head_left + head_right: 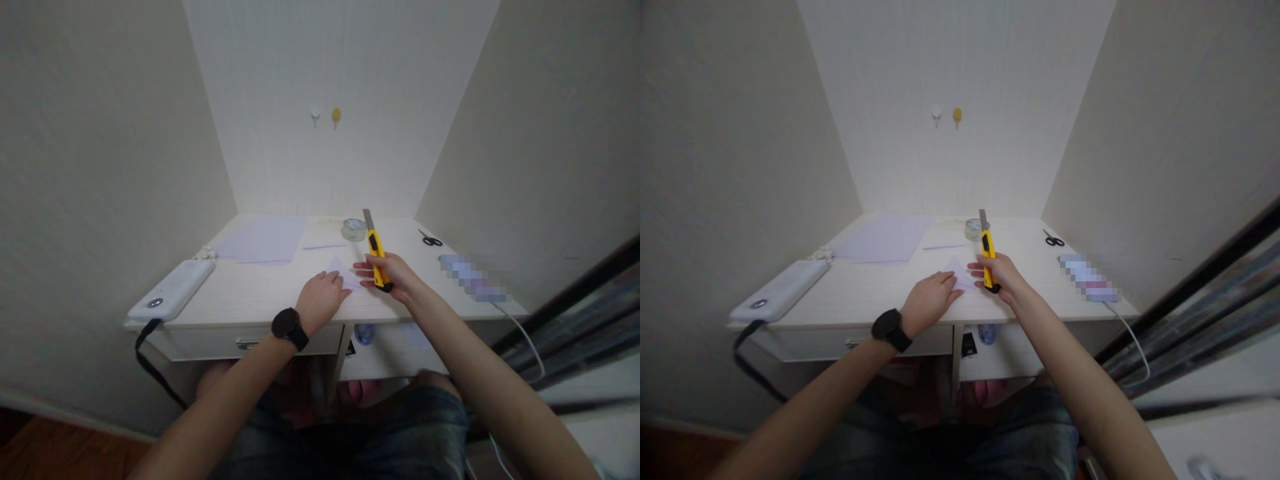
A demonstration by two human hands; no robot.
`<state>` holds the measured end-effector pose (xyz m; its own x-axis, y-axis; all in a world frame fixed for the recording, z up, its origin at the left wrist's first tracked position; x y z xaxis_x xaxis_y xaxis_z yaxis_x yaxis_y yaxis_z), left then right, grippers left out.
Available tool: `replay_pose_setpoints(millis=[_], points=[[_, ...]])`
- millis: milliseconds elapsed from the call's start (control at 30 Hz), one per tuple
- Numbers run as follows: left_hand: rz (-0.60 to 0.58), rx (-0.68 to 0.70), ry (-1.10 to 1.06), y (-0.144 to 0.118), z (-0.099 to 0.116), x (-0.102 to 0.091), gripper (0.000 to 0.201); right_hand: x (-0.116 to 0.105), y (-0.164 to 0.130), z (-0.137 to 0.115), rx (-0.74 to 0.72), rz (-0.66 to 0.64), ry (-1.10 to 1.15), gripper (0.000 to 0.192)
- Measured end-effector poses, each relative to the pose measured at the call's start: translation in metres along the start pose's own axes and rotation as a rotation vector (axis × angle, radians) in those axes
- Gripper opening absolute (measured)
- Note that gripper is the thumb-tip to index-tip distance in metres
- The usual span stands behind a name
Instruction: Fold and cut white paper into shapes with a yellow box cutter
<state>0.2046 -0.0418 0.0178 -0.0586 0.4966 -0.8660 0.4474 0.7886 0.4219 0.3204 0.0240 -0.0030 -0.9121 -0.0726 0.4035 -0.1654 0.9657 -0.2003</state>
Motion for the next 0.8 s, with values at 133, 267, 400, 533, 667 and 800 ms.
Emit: replay_pose_setpoints(millis=[133,267,400,533,667,800], points=[[-0.001,-0.001,-0.003,0.0,-0.001,0.0,0.034,0.0,-0.002,-0.002,-0.011,-0.003,-0.013,0.009],[-0.008,0.001,-0.003,0.0,-0.001,0.001,0.034,0.002,-0.004,-0.003,-0.006,-0.01,-0.016,0.009],[-0.009,-0.008,0.002,0.0,-0.001,0.001,0.035,0.003,-0.006,-0.004,-0.014,0.006,-0.029,0.008],[0.004,-0.001,-0.004,-0.001,0.0,-0.002,0.036,0.006,-0.005,-0.005,-0.025,-0.026,-0.035,0.007],[0.01,-0.01,-0.016,-0.002,-0.001,-0.003,0.038,0.011,-0.002,0.0,-0.008,-0.083,-0.053,0.003],[0.008,-0.049,-0.053,-0.004,-0.005,-0.003,0.042,0.023,0.001,0.005,-0.007,-0.147,-0.016,0.007]])
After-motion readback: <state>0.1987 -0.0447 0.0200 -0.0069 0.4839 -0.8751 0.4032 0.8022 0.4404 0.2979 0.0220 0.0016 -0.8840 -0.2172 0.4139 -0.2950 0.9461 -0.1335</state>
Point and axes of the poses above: each hand's wrist, its own y-axis towards the middle knuckle, its own x-axis out of the palm, z = x × y, the point moved 10 cm from there along y, towards the middle knuckle, and after that the axes turned 12 degrees about y, right-handed, at the moved point
